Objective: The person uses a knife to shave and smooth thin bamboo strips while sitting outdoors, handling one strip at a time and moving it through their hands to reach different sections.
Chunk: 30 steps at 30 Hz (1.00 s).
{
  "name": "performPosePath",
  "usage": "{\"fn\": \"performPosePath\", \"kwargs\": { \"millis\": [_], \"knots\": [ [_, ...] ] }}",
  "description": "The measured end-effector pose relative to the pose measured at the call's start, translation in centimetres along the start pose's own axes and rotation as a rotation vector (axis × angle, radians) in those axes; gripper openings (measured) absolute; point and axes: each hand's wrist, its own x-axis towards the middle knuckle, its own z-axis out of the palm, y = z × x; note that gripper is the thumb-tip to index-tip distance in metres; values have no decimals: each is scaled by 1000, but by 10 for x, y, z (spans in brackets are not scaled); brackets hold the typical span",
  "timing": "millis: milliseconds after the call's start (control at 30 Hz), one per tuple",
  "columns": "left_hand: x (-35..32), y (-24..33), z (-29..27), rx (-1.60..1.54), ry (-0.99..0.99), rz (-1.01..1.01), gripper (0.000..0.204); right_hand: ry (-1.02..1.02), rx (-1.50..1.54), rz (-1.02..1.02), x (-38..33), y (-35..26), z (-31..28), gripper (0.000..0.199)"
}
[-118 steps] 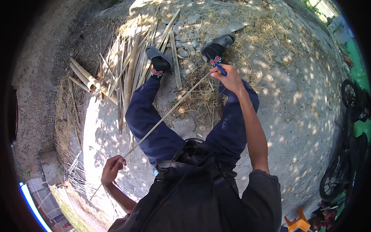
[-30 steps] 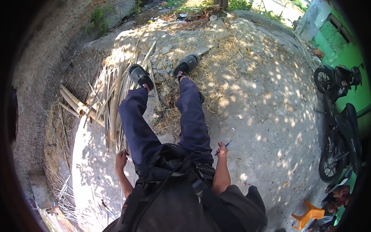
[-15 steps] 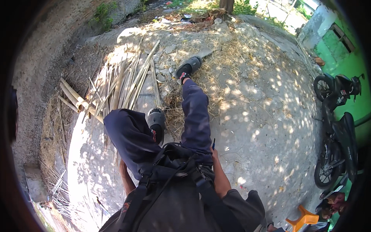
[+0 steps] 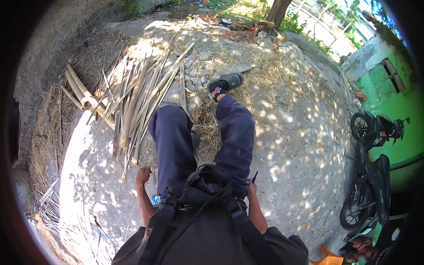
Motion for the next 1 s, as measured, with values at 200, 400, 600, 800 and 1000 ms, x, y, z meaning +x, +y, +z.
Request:
{"fn": "performPosePath", "kwargs": {
  "millis": [200,400,600,800,1000],
  "knots": [
    [-11,93,-64,37,287,147,45,223,481,-339,25,-182,-57,49],
    [-17,229,-159,108,524,325,35,137,605,-744,-42,-392,-54,42],
    [-27,402,-189,174,471,545,30,-64,676,-842,-134,-462,-41,42],
    [12,560,-122,259,307,885,37,-612,779,-773,-145,-498,32,43],
    [71,614,-11,267,214,1158,27,-635,734,-648,-86,-535,139,39]
  ]
}}
